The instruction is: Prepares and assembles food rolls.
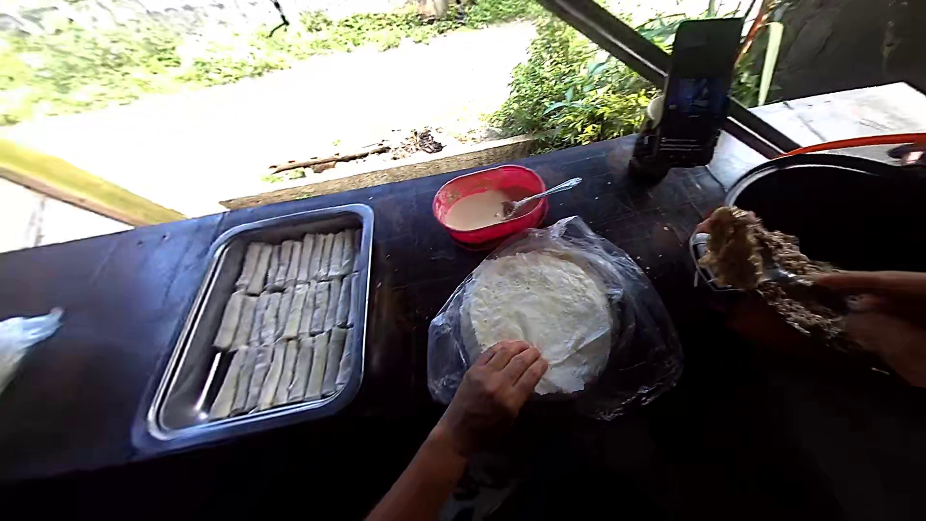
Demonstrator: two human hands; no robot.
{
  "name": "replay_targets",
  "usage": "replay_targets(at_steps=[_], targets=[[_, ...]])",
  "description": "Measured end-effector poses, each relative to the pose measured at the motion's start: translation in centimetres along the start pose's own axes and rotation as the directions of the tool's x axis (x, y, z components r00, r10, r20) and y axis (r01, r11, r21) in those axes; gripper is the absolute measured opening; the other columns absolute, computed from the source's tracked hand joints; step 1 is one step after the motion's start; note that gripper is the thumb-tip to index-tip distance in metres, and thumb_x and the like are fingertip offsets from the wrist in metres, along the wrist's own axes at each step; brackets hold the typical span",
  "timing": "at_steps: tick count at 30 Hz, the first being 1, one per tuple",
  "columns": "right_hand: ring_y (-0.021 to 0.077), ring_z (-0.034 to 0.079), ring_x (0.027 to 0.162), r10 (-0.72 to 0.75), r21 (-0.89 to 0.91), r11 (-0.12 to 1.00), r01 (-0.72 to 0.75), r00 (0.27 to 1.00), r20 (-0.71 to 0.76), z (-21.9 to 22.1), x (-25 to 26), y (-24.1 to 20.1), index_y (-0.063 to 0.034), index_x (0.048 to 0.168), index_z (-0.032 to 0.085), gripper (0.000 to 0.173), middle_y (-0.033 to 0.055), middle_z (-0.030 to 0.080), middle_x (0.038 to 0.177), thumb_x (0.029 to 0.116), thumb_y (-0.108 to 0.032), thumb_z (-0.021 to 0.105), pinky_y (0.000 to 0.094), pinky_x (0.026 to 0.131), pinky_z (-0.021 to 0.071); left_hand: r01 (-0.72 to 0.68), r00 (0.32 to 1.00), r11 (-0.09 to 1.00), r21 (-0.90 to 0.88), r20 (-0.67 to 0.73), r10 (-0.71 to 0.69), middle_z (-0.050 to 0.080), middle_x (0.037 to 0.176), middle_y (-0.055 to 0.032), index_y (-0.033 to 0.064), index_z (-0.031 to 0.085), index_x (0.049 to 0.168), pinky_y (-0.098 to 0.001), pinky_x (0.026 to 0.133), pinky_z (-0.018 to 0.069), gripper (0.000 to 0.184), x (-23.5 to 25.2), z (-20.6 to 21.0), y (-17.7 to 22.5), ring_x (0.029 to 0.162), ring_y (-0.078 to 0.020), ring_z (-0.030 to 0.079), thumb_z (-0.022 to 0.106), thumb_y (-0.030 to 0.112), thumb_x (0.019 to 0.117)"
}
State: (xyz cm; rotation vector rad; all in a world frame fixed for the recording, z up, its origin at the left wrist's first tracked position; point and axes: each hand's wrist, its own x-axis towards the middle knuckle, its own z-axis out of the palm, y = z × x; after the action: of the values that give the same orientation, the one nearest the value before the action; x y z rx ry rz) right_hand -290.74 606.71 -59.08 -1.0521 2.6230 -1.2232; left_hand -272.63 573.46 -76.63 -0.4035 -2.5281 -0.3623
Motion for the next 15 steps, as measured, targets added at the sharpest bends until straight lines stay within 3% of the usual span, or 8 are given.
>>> replay_targets(at_steps=[3,5,8,10,12,15], targets=[[0.0013,0.065,0.081,-0.074,0.014,0.997,0.073,0.991,0.108,7.6,0.7,-1.5,-0.0045,0.121,0.073,0.033,0.0066,0.074,0.103,0.0952,-0.014,0.055,0.0174,0.073,0.0545,-0.032,0.999,0.999,0.013,0.004,0.032,0.077,0.106,-0.0056,0.0096,0.074,0.108,-0.0325,0.098,0.0534,0.025,-0.3,-0.7,0.1,0.106,-0.0209,0.071,0.05,0.004,0.1018],[0.0096,0.068,0.079,-0.114,-0.058,0.991,0.122,0.985,0.132,12.5,0.6,-0.6,-0.0091,0.117,0.076,0.033,0.0063,0.075,0.099,0.0931,-0.014,0.055,0.0262,0.07,0.0575,-0.026,1.0,1.0,0.012,-0.001,0.026,0.077,0.108,-0.0066,0.01,0.074,0.109,-0.0337,0.098,0.0533,0.024,-0.8,-0.8,0.2,0.108,-0.0224,0.071,0.051,0.006,0.1027],[0.0296,0.071,0.073,-0.248,-0.252,0.933,0.257,0.966,0.07,17.7,-0.1,1.3,-0.0048,0.116,0.077,0.032,0.0143,0.072,0.089,0.0921,-0.007,0.055,0.0445,0.06,0.0583,-0.009,1.0,1.0,0.009,-0.027,0.009,0.076,0.112,-0.0086,0.0101,0.074,0.109,-0.0344,0.101,0.0523,0.023,-1.9,-0.4,0.3,0.112,-0.0244,0.07,0.052,0.007,0.1024],[0.0329,0.071,0.076,-0.4,-0.395,0.843,0.366,0.916,-0.006,19.7,-0.7,3.0,-0.0072,0.118,0.077,0.034,0.0163,0.072,0.089,0.0957,-0.005,0.051,0.0417,0.06,0.057,0.015,0.998,1.0,-0.021,-0.06,-0.016,0.075,0.114,-0.01,0.0093,0.074,0.11,-0.0345,0.104,0.0507,0.023,-2.6,0.1,0.4,0.115,-0.0255,0.069,0.053,0.005,0.1019],[0.0339,0.069,0.083,-0.499,-0.481,0.766,0.426,0.866,-0.028,20.7,-1.4,4.4,-0.0121,0.122,0.076,0.039,0.0176,0.072,0.096,0.0976,-0.002,0.048,0.0404,0.068,0.0539,0.047,0.994,0.998,-0.045,-0.098,-0.052,0.075,0.114,-0.0101,0.0097,0.074,0.11,-0.0339,0.106,0.0496,0.024,-2.9,0.7,0.6,0.116,-0.0253,0.068,0.053,0.004,0.1009],[0.0341,0.069,0.082,-0.494,-0.516,0.748,0.417,0.869,-0.014,20.6,-2.3,4.9,-0.0112,0.121,0.077,0.041,0.0187,0.073,0.101,0.0943,0.002,0.048,0.0397,0.067,0.054,0.085,0.988,0.995,-0.06,-0.121,-0.092,0.075,0.113,-0.0091,0.0106,0.074,0.108,-0.0336,0.105,0.0497,0.023,-2.9,1.1,0.8,0.115,-0.0244,0.069,0.054,0.004,0.0993]])
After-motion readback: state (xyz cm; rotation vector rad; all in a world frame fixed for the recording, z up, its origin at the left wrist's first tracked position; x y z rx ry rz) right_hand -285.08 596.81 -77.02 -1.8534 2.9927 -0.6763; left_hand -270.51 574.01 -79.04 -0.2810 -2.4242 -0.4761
